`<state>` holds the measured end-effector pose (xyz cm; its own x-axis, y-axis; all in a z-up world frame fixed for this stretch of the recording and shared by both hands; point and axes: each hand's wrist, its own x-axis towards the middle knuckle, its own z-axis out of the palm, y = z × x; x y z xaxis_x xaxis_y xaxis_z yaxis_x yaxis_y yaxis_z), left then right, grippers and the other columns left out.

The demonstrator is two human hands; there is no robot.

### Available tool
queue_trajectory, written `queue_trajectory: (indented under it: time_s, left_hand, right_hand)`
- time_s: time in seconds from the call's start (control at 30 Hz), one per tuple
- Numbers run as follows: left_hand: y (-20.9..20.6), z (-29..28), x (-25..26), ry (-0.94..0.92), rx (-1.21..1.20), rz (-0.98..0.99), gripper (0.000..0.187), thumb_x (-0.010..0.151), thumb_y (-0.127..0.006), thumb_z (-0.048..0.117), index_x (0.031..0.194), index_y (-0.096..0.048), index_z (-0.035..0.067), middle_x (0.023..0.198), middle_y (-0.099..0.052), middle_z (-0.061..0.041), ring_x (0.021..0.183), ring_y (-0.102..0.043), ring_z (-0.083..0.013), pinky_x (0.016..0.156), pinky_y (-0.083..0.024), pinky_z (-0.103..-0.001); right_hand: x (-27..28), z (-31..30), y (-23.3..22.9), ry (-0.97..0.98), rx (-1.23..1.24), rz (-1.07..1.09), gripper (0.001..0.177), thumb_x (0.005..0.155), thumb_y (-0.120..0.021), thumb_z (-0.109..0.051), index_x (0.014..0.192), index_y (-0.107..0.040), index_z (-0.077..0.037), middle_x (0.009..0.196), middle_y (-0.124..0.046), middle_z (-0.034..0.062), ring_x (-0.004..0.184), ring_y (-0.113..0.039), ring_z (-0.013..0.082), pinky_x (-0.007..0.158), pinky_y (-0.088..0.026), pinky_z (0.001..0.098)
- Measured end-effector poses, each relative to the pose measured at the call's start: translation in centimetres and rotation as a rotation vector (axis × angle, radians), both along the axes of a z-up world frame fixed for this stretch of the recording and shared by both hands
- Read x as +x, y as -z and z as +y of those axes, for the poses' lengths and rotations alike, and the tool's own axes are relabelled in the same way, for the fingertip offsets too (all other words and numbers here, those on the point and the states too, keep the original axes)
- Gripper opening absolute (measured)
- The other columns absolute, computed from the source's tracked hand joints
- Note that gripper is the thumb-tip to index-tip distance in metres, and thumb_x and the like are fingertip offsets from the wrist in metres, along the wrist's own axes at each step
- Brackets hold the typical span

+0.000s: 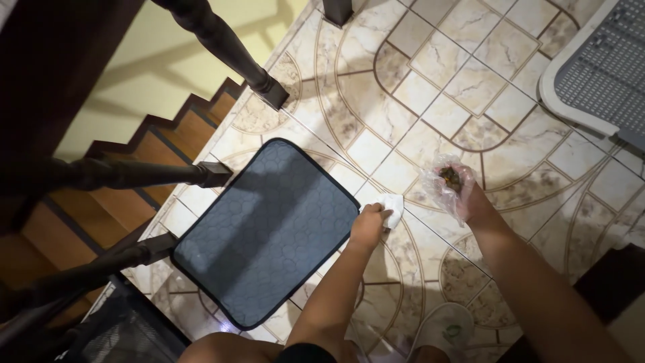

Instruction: Picking up dog feces from a tiled floor using paper towels and a plastic bag.

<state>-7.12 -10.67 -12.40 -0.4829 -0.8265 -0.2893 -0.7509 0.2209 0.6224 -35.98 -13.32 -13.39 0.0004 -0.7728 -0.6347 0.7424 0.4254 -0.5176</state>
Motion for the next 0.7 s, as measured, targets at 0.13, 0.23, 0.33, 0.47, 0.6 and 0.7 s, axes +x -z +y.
queue_trajectory:
  time_s: [0.13, 0.23, 0.33, 0.47, 0.6, 0.7]
  left_hand:
    - [3.0, -2.8, 0.8, -0.231, -0.136, 0.032, 0.044, 0.084, -0.061, -0.002, 0.120, -0.076, 0.019, 0.128, -0.066, -0.007, 0.117, -0.060, -0.0289, 0.098, -0.053, -0.040]
    - [-0.1, -3.5, 0.0, -0.332, -0.035, 0.012, 0.045, 0.084, -0.058, -0.003, 0.117, -0.077, 0.021, 0.124, -0.067, -0.005, 0.115, -0.061, -0.0291, 0.095, -0.053, -0.040]
    - [1.3, -2.4, -0.2, -0.254, 0.033, -0.023, 0.043, 0.083, -0.063, -0.003, 0.115, -0.077, 0.020, 0.121, -0.070, -0.007, 0.114, -0.065, -0.0307, 0.098, -0.054, -0.039]
    - [-1.7, 0.0, -0.3, -0.158, 0.348, -0.139, 0.043, 0.073, -0.081, 0.005, 0.113, -0.076, 0.019, 0.121, -0.067, -0.013, 0.114, -0.064, -0.0333, 0.098, -0.051, -0.041]
    - [-6.5, 2.6, 0.6, -0.277, 0.239, 0.084, 0.042, 0.073, -0.071, -0.005, 0.108, -0.081, 0.016, 0.114, -0.072, -0.016, 0.108, -0.069, -0.0341, 0.095, -0.054, -0.039]
    - [-15.0, 1.7, 0.4, -0.454, 0.049, 0.446, 0.040, 0.077, -0.067, -0.009, 0.108, -0.081, 0.011, 0.108, -0.074, -0.018, 0.103, -0.071, -0.0316, 0.092, -0.056, -0.036]
  right_hand:
    - [0.1, 0.7, 1.5, 0.081, -0.016, -0.108, 0.017, 0.102, -0.065, -0.030, 0.096, -0.064, -0.014, 0.097, -0.071, 0.0043, 0.077, -0.063, 0.0149, 0.072, -0.055, 0.0314]
    - [-0.1, 0.4, 1.6, 0.085, 0.051, -0.109, 0.016, 0.098, -0.066, -0.030, 0.093, -0.065, -0.015, 0.094, -0.072, 0.0040, 0.073, -0.064, 0.0158, 0.067, -0.055, 0.0329]
    - [-0.9, 1.0, 3.4, 0.065, 0.122, -0.084, 0.022, 0.100, -0.064, -0.033, 0.095, -0.067, -0.011, 0.091, -0.070, 0.0043, 0.074, -0.065, 0.0166, 0.069, -0.057, 0.0337]
    - [0.3, 0.5, 0.2, 0.072, 0.105, -0.043, 0.025, 0.101, -0.064, -0.033, 0.096, -0.068, -0.009, 0.090, -0.070, 0.0050, 0.076, -0.066, 0.0181, 0.070, -0.056, 0.0342]
    - [2.4, 1.3, -7.1, 0.140, 0.126, -0.016, 0.022, 0.097, -0.065, -0.035, 0.094, -0.067, -0.014, 0.090, -0.071, 0.0024, 0.073, -0.064, 0.0161, 0.067, -0.055, 0.0350]
    - [2.8, 2.3, -12.7, 0.161, 0.112, -0.041, 0.023, 0.098, -0.066, -0.038, 0.096, -0.067, -0.014, 0.092, -0.070, 0.0006, 0.076, -0.063, 0.0139, 0.070, -0.055, 0.0326]
